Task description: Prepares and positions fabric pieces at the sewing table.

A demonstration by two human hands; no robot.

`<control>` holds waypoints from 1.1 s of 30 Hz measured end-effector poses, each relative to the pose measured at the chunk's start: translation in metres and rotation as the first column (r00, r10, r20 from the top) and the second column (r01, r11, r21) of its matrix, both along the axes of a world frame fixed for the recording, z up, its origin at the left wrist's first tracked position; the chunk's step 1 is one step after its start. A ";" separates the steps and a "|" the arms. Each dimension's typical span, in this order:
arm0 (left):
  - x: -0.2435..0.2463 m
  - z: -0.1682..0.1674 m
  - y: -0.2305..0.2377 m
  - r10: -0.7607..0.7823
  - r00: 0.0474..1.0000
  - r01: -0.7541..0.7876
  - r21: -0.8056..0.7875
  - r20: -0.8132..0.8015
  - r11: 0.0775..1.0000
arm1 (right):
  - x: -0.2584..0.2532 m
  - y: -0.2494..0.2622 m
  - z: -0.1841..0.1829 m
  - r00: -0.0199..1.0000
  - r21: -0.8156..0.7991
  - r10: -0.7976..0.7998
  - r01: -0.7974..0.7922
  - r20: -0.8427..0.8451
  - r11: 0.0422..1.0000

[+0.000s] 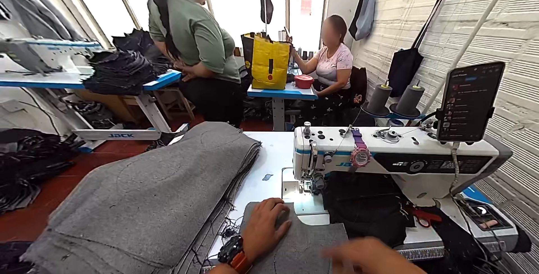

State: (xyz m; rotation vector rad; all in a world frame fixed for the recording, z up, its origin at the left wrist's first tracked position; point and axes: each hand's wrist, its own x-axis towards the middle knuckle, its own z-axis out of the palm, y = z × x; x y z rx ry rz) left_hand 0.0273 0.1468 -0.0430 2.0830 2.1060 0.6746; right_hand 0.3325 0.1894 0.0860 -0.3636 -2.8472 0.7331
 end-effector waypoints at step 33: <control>-0.001 0.001 -0.008 0.150 0.988 -0.151 -0.090 -0.025 0.984 | -0.015 0.082 -0.100 0.682 0.338 -0.426 0.693 -0.595 0.637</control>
